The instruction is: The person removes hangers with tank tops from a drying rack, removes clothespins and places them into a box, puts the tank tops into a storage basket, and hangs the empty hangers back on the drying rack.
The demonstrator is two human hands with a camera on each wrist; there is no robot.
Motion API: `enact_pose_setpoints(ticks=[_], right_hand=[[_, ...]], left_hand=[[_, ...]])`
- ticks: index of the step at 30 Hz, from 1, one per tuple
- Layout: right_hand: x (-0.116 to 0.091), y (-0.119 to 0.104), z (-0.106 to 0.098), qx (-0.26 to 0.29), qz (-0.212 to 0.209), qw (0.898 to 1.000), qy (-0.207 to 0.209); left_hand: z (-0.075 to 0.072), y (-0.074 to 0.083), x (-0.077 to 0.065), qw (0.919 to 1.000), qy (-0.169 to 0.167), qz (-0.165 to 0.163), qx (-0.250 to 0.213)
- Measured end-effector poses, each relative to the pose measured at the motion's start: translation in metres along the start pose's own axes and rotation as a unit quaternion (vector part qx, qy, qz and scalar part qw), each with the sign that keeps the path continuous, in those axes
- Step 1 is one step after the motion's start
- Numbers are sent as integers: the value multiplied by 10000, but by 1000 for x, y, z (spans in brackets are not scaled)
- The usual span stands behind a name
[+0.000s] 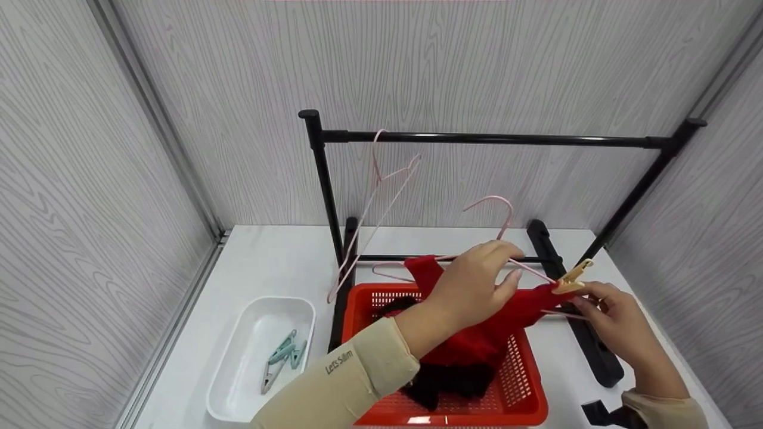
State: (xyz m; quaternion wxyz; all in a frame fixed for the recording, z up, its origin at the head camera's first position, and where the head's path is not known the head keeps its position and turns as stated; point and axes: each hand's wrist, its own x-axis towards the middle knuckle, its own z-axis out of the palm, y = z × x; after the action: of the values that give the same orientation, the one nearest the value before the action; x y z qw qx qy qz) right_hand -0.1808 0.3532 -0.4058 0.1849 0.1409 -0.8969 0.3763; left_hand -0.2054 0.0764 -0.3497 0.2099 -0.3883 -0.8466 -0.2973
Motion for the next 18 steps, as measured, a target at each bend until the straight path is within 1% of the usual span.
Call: enact_pose_setpoints(ticks=[4, 8, 11, 18], right_hand=[[2, 0, 2, 68, -33, 10000, 57], [3, 2, 4, 73, -116, 9998, 157], [3, 3, 5, 43, -142, 9996, 223], [4, 2, 5, -15, -241, 9994, 250]], left_hand=[[13, 8, 7, 9995, -82, 191, 220], [24, 13, 14, 9983, -78, 343, 472], [31, 15, 18, 9970, -61, 330, 703], [45, 14, 33, 9916, 13, 173, 1278]])
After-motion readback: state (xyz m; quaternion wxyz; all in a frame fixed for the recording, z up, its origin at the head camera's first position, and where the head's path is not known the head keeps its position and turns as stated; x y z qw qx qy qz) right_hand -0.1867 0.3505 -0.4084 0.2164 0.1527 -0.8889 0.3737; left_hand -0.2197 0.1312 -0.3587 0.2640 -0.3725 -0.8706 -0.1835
